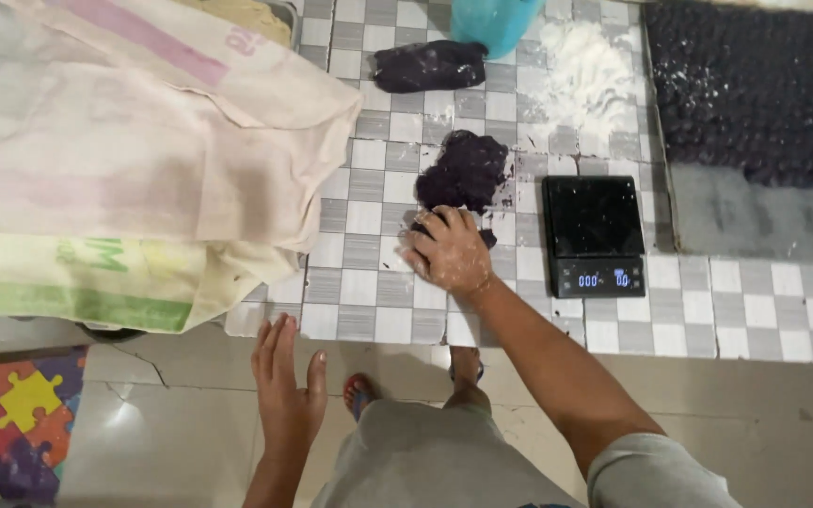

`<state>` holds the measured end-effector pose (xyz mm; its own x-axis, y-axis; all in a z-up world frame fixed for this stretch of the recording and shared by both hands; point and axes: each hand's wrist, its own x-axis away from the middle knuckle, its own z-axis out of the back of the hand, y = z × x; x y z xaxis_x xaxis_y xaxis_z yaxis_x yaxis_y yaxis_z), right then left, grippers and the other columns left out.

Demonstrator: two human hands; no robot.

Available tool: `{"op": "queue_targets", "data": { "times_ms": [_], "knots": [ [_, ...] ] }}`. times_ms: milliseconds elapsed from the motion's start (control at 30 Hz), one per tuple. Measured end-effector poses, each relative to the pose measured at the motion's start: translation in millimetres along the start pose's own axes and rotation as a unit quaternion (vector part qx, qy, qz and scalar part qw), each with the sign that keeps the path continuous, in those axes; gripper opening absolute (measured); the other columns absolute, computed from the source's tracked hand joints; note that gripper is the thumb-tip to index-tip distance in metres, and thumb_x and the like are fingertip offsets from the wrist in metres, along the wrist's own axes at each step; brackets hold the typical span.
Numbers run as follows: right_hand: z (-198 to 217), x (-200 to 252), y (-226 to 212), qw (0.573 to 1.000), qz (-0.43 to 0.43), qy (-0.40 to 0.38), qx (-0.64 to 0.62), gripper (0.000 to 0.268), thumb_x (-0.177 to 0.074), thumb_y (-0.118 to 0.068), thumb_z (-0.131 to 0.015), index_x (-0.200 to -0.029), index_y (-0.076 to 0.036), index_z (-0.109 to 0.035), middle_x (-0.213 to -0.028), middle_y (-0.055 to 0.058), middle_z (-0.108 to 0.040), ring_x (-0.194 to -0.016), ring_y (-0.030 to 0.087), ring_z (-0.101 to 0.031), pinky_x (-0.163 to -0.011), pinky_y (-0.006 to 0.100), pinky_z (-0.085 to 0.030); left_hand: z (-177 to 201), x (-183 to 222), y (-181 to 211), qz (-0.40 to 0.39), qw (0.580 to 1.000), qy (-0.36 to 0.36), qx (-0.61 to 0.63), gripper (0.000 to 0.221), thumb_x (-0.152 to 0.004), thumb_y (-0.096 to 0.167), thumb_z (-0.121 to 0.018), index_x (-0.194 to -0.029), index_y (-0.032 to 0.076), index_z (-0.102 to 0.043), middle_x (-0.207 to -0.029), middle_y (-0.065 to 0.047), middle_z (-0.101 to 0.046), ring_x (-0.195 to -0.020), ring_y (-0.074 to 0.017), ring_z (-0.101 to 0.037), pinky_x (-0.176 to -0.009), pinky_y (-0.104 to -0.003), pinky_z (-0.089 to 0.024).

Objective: The person portions dark dough into small balls, weighs each on a digital scale, and places them on a tray. They repeatedly roll the dough between their palms to form uniform spheres and arrange them in rows.

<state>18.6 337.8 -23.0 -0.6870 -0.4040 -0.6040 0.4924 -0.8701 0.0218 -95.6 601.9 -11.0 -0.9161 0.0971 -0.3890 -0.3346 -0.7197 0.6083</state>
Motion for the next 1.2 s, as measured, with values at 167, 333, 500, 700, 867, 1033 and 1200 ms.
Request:
{"op": "queue_targets", "data": {
  "times_ms": [167,333,500,700,867,1033,1200],
  "knots": [
    [-12.5,4.5,8.3,0.996,-0.044,0.060,-0.053,0.029,-0.089,-0.013,-0.057,-0.061,-0.008,-0.056,-0.068,0.006,-0.051,-0.059,0.023,-0.043,-0.056,0.035,-0.037,23.7,5.4,-5.3,-0.003,0.998,-0.016,0.058,0.041,-0.090,0.017,-0.052,-0.129,0.004,-0.047,-0.131,-0.012,-0.049,-0.131,-0.0311,-0.039,-0.105,-0.045,-0.038],
    [8.7,54.3,-27.3,0.983,-0.161,-0.019,-0.083,0.034,-0.093,-0.028,-0.038,-0.078,-0.008,-0.062,-0.084,0.007,-0.059,-0.076,0.026,-0.050,-0.069,0.041,-0.036,42.9,5.3,-10.6,-0.042,0.996,0.030,0.070,0.039,-0.089,0.011,-0.054,-0.126,0.001,-0.048,-0.128,-0.014,-0.051,-0.128,-0.0330,-0.042,-0.105,-0.044,-0.039],
    [35.1,44.2,-44.8,0.974,-0.213,-0.049,-0.054,0.031,-0.092,-0.032,-0.047,-0.093,-0.008,-0.065,-0.100,0.010,-0.060,-0.089,0.032,-0.053,-0.077,0.049,-0.038,50.4,0.3,-20.5,-0.078,0.994,0.042,0.060,0.038,-0.088,0.009,-0.054,-0.125,0.000,-0.050,-0.128,-0.015,-0.051,-0.127,-0.0337,-0.045,-0.104,-0.043,-0.039],
    [34.7,29.8,-31.6,0.928,-0.240,-0.281,0.042,0.081,-0.078,-0.075,-0.003,-0.141,-0.030,-0.024,-0.150,0.014,-0.011,-0.135,0.039,-0.008,-0.103,0.066,0.001,22.6,-19.4,0.9,-0.068,0.995,0.004,0.069,0.040,-0.088,0.009,-0.055,-0.127,0.001,-0.049,-0.129,-0.014,-0.050,-0.128,-0.0326,-0.043,-0.105,-0.047,-0.036],
    [46.7,-0.3,5.0,0.952,-0.262,0.012,-0.158,0.033,-0.083,0.006,-0.045,-0.073,-0.015,-0.069,-0.080,0.007,-0.064,-0.067,0.021,-0.062,-0.047,0.024,-0.055,-18.6,-56.3,40.9,-0.121,0.984,-0.010,0.132,0.035,-0.090,0.013,-0.052,-0.122,0.000,-0.051,-0.125,-0.014,-0.052,-0.124,-0.0312,-0.045,-0.106,-0.043,-0.039],
    [48.4,43.7,39.0,0.847,-0.435,0.020,-0.305,0.041,-0.091,-0.044,-0.039,-0.115,-0.019,-0.061,-0.124,0.002,-0.059,-0.121,0.025,-0.047,-0.098,0.047,-0.027,-58.2,-83.4,48.9,-0.116,0.987,-0.025,0.109,0.038,-0.091,0.017,-0.051,-0.126,0.003,-0.050,-0.128,-0.013,-0.051,-0.125,-0.0300,-0.043,-0.104,-0.043,-0.038],
    [63.0,59.2,15.1,0.953,-0.248,0.000,-0.177,0.058,-0.084,-0.002,-0.043,-0.138,-0.023,-0.040,-0.150,0.013,-0.028,-0.140,0.037,-0.022,-0.105,0.068,-0.013,-113.6,-127.5,55.9,-0.138,0.985,-0.072,0.070,0.043,-0.094,0.030,-0.047,-0.130,0.007,-0.048,-0.135,-0.011,-0.046,-0.129,-0.0308,-0.039,-0.101,-0.047,-0.036]
  ]
}}
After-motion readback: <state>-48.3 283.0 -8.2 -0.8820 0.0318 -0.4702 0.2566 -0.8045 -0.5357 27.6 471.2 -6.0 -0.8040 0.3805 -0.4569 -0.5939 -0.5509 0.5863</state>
